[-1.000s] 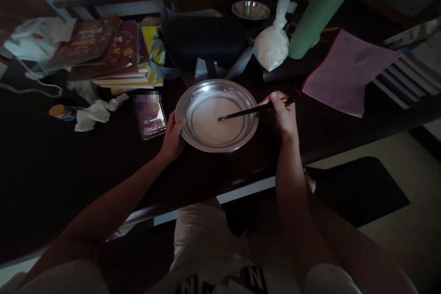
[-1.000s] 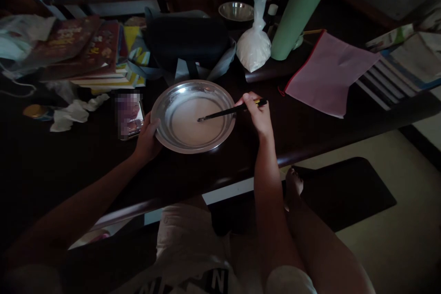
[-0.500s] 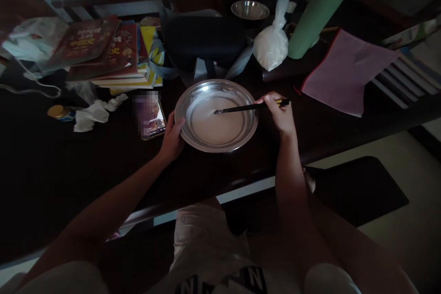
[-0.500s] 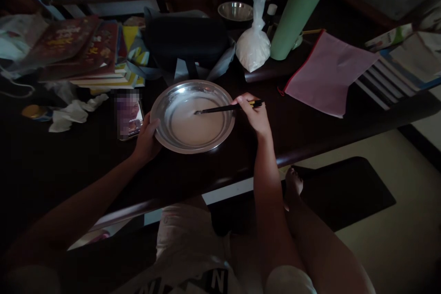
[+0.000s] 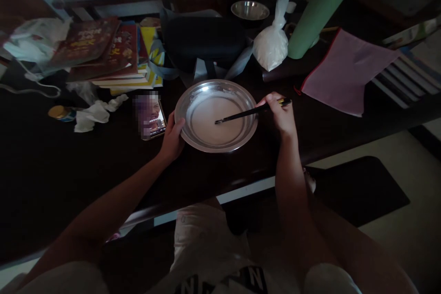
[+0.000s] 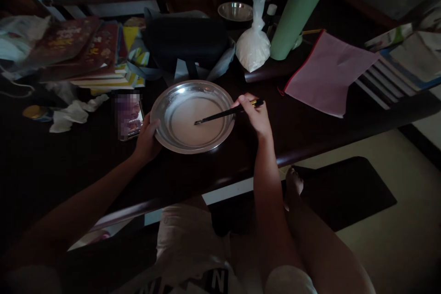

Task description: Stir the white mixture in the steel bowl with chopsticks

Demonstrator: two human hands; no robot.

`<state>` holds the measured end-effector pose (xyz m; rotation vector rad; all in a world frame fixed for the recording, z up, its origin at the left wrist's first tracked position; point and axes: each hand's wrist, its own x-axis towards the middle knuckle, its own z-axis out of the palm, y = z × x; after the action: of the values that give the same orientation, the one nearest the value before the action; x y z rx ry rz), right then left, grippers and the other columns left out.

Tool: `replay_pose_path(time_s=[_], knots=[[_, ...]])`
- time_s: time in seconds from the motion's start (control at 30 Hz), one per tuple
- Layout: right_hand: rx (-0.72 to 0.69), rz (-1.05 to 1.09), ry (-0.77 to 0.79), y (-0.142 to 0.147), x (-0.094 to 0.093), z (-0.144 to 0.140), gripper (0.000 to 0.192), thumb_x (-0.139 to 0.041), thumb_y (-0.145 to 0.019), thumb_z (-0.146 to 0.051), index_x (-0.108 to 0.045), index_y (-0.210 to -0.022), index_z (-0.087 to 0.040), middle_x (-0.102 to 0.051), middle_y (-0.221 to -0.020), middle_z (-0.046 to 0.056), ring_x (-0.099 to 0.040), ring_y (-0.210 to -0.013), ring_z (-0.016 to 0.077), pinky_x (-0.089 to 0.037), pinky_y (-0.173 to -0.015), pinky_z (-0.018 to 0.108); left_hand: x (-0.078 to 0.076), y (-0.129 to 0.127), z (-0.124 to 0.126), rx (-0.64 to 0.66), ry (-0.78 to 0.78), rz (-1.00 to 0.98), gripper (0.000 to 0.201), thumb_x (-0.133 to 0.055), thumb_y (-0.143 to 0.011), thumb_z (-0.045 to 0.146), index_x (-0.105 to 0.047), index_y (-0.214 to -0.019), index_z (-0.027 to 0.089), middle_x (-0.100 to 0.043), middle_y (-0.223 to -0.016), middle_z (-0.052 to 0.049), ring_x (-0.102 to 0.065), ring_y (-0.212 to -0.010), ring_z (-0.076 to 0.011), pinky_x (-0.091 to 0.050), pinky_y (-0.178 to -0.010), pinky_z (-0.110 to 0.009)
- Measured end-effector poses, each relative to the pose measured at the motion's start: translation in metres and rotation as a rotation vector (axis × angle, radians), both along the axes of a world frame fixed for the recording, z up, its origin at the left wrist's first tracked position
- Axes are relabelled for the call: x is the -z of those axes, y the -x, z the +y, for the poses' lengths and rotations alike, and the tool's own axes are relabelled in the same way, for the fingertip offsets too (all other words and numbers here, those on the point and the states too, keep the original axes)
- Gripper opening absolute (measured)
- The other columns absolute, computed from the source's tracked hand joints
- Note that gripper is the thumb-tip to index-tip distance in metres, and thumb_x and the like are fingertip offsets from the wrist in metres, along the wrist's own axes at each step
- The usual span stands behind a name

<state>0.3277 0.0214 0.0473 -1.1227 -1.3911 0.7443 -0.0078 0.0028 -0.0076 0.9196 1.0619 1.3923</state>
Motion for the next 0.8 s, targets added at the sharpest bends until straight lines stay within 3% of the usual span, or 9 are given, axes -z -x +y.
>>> replay_pose_path(time_s=[0.1,0.23,0.4,0.57,0.7,0.8], knots=[[-0.038,-0.019,-0.010,0.0007,-0.0013,-0.0001,0.055,-0.069,-0.087,-0.078,-0.072,-0.068,-0.027,-0.073,-0.069,-0.001,-0.074,-0.077,0.0185,-0.059,-0.079,0.036,-0.0003,-0.0005,0.0001,-0.003,0.007,0.018,0.051,-0.089,-0.075,0.052,-0.069,-0.116,0.029,-0.076,-0.112,-0.003,-0.074,-0.107,-0.0264,-0.062,-0.092,-0.039],[0.061,0.003,0.000,0.0006,-0.0025,-0.0012,0.058,-0.063,-0.091,-0.079,-0.071,-0.068,-0.027,-0.071,-0.065,-0.001,-0.071,-0.072,0.0178,-0.059,-0.076,0.036,-0.0015,-0.0017,-0.0004,-0.001,-0.002,0.023,0.054,-0.089,-0.075,0.055,-0.068,-0.117,0.029,-0.076,-0.111,-0.003,-0.074,-0.108,-0.0272,-0.062,-0.093,-0.040],[-0.034,-0.029,0.021,0.0006,-0.0015,-0.0008,0.054,-0.068,-0.087,-0.078,-0.072,-0.069,-0.027,-0.072,-0.069,-0.001,-0.074,-0.079,0.0190,-0.060,-0.080,0.037,-0.0026,-0.0018,-0.0011,0.009,0.010,0.000,0.051,-0.090,-0.076,0.053,-0.067,-0.114,0.027,-0.076,-0.111,-0.004,-0.074,-0.106,-0.0264,-0.062,-0.094,-0.041],[0.051,0.015,0.018,0.0008,-0.0020,-0.0009,0.056,-0.062,-0.092,-0.077,-0.072,-0.069,-0.026,-0.071,-0.065,-0.001,-0.073,-0.073,0.0185,-0.060,-0.079,0.037,-0.0026,-0.0030,-0.0011,0.003,0.000,0.003,0.055,-0.090,-0.073,0.057,-0.067,-0.115,0.029,-0.076,-0.110,-0.004,-0.073,-0.110,-0.0285,-0.062,-0.095,-0.041],[-0.041,-0.014,0.036,0.0015,-0.0034,-0.0015,0.056,-0.069,-0.086,-0.080,-0.071,-0.066,-0.028,-0.072,-0.066,-0.001,-0.074,-0.076,0.0198,-0.061,-0.080,0.039,-0.0042,-0.0041,-0.0021,0.004,-0.010,0.019,0.051,-0.088,-0.076,0.056,-0.067,-0.115,0.029,-0.076,-0.111,-0.005,-0.073,-0.111,-0.0297,-0.062,-0.093,-0.042],[0.018,-0.013,0.019,0.0007,-0.0033,-0.0019,0.056,-0.066,-0.088,-0.079,-0.072,-0.068,-0.027,-0.072,-0.068,-0.001,-0.074,-0.078,0.0198,-0.061,-0.081,0.039,-0.0048,-0.0035,-0.0027,0.015,-0.010,0.021,0.049,-0.087,-0.077,0.054,-0.067,-0.114,0.029,-0.076,-0.111,-0.004,-0.073,-0.112,-0.0306,-0.062,-0.093,-0.043]])
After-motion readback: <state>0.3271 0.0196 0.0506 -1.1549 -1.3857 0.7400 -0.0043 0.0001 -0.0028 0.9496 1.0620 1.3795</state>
